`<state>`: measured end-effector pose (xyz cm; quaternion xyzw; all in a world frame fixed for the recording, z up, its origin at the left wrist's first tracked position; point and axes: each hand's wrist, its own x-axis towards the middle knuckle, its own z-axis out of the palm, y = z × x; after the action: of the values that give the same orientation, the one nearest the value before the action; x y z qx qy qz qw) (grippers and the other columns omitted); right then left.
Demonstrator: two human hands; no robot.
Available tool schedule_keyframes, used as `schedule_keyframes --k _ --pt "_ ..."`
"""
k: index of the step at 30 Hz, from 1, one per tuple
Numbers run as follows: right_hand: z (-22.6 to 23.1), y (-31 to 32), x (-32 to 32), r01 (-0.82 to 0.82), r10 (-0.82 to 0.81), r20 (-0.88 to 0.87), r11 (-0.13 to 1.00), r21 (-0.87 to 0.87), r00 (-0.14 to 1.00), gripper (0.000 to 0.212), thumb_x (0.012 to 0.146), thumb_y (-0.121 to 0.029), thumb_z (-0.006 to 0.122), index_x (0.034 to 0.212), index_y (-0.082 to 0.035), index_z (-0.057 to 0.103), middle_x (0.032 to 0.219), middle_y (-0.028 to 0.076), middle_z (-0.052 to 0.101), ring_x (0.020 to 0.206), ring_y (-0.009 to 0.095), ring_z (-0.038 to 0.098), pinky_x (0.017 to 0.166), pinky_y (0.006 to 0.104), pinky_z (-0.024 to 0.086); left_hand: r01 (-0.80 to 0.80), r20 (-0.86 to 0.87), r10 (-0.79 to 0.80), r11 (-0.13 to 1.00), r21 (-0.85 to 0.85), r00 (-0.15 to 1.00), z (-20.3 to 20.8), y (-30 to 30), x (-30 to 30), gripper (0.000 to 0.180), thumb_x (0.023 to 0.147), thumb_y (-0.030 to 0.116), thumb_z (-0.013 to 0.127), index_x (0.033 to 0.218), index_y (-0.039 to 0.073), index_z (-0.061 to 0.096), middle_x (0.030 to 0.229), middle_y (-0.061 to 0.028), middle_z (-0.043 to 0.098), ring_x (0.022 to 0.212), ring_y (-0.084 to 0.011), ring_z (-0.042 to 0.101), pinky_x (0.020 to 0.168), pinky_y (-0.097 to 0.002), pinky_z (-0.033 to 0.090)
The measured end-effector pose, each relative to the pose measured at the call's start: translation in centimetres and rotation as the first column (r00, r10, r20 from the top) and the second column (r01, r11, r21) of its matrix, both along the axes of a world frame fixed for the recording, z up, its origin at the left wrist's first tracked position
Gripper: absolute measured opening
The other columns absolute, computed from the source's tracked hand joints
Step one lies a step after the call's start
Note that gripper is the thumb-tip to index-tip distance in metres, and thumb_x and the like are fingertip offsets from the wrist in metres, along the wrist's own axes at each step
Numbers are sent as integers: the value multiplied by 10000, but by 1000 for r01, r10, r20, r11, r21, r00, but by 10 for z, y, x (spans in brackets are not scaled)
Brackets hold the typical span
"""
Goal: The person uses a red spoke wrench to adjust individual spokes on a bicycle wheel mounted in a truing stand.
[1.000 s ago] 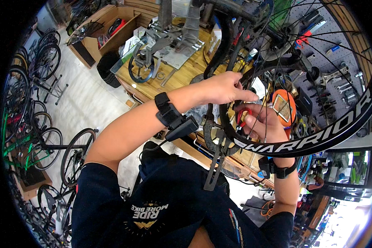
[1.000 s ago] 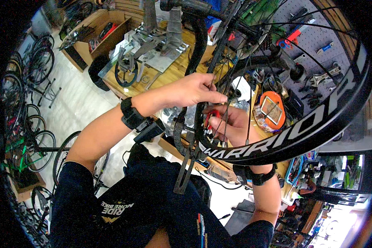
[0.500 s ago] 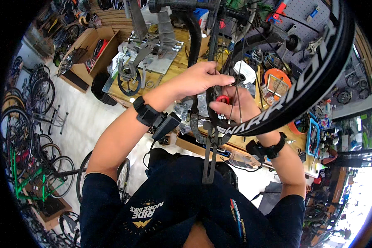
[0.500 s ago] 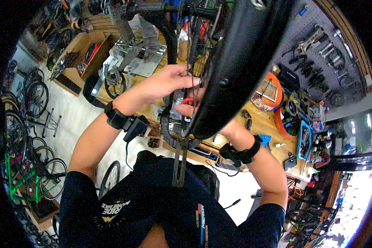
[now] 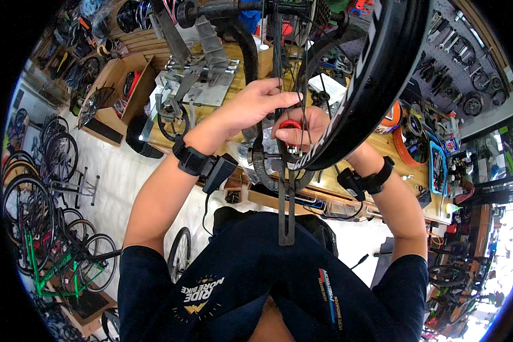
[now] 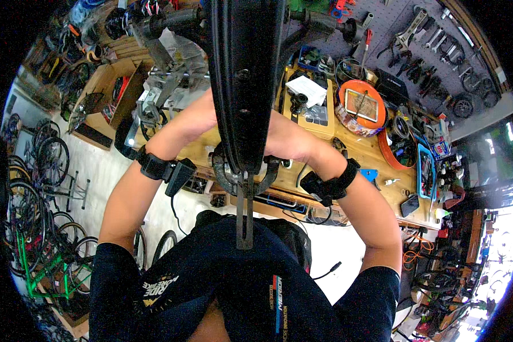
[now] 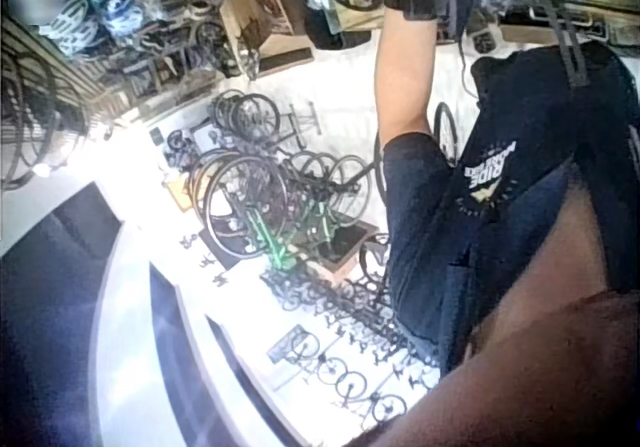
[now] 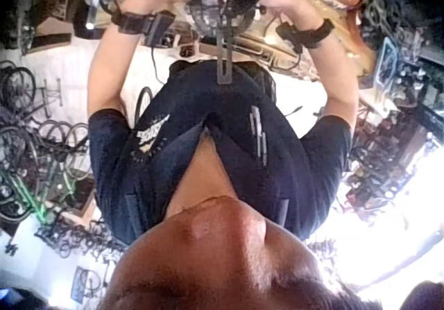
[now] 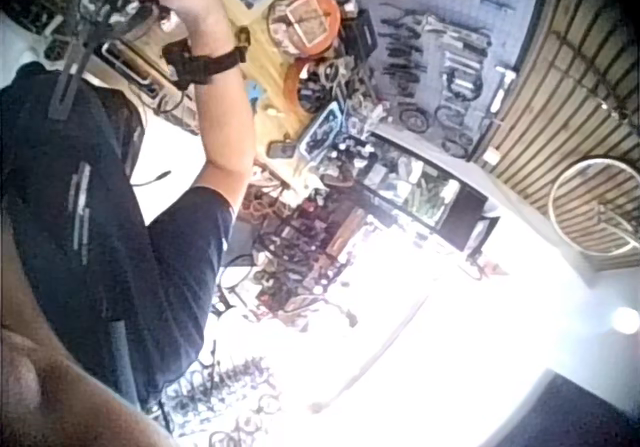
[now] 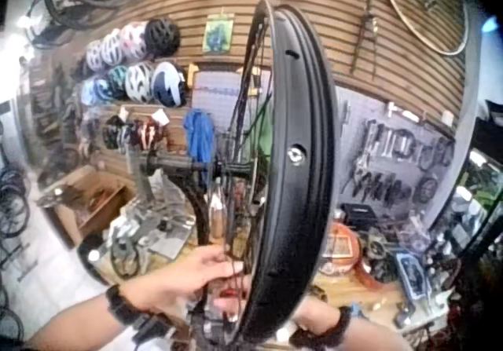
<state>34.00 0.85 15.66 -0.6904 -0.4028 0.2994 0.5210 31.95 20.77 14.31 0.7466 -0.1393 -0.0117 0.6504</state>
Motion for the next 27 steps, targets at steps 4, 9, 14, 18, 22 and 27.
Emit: schedule_keyframes --k 4,9,14,18,22,27 --pt "-5 -4 6 -38 32 -191 999 -32 981 335 922 -343 707 1058 -39 675 753 -21 636 649 52 566 579 199 444 -7 -9 7 1000 -22 1000 0 -1 -2 455 898 440 704 905 -7 622 795 -6 582 741 -85 491 644 -268 414" --pt "-36 -1 25 -117 203 -574 976 183 794 104 878 -134 739 890 -81 651 689 -40 588 502 44 431 464 207 317 -79 -52 78 997 -10 996 19 -11 -18 479 901 449 697 927 -22 613 810 -32 589 749 -100 505 646 -267 423" --pt "-23 -12 19 64 -68 -167 998 -29 984 223 853 -198 786 882 -28 644 691 -20 608 549 46 497 479 208 377 -277 239 212 919 280 947 12 -6 -29 521 908 488 668 893 -32 634 783 -85 629 713 -127 573 604 -277 436" --pt "-5 -14 1 126 -133 119 990 65 984 272 828 -86 787 990 11 591 710 1 618 612 46 520 533 214 416 -73 34 64 927 369 997 27 -12 -37 544 902 471 660 716 -40 645 559 -71 564 519 -164 543 517 -334 425" --pt "6 -31 -9 185 -193 95 979 87 977 341 853 -87 745 1096 16 530 777 36 644 666 80 571 564 233 455 -113 94 80 892 437 992 18 -13 -26 515 815 426 677 668 -68 651 523 -156 539 493 -232 555 511 -376 439" --pt "14 -54 -17 300 -302 -16 952 -68 953 250 894 -107 693 1064 14 556 774 17 629 667 71 564 570 225 447 -146 91 115 817 558 989 25 -22 -22 451 762 355 649 689 -90 633 605 -244 583 574 -381 602 589 -432 498"
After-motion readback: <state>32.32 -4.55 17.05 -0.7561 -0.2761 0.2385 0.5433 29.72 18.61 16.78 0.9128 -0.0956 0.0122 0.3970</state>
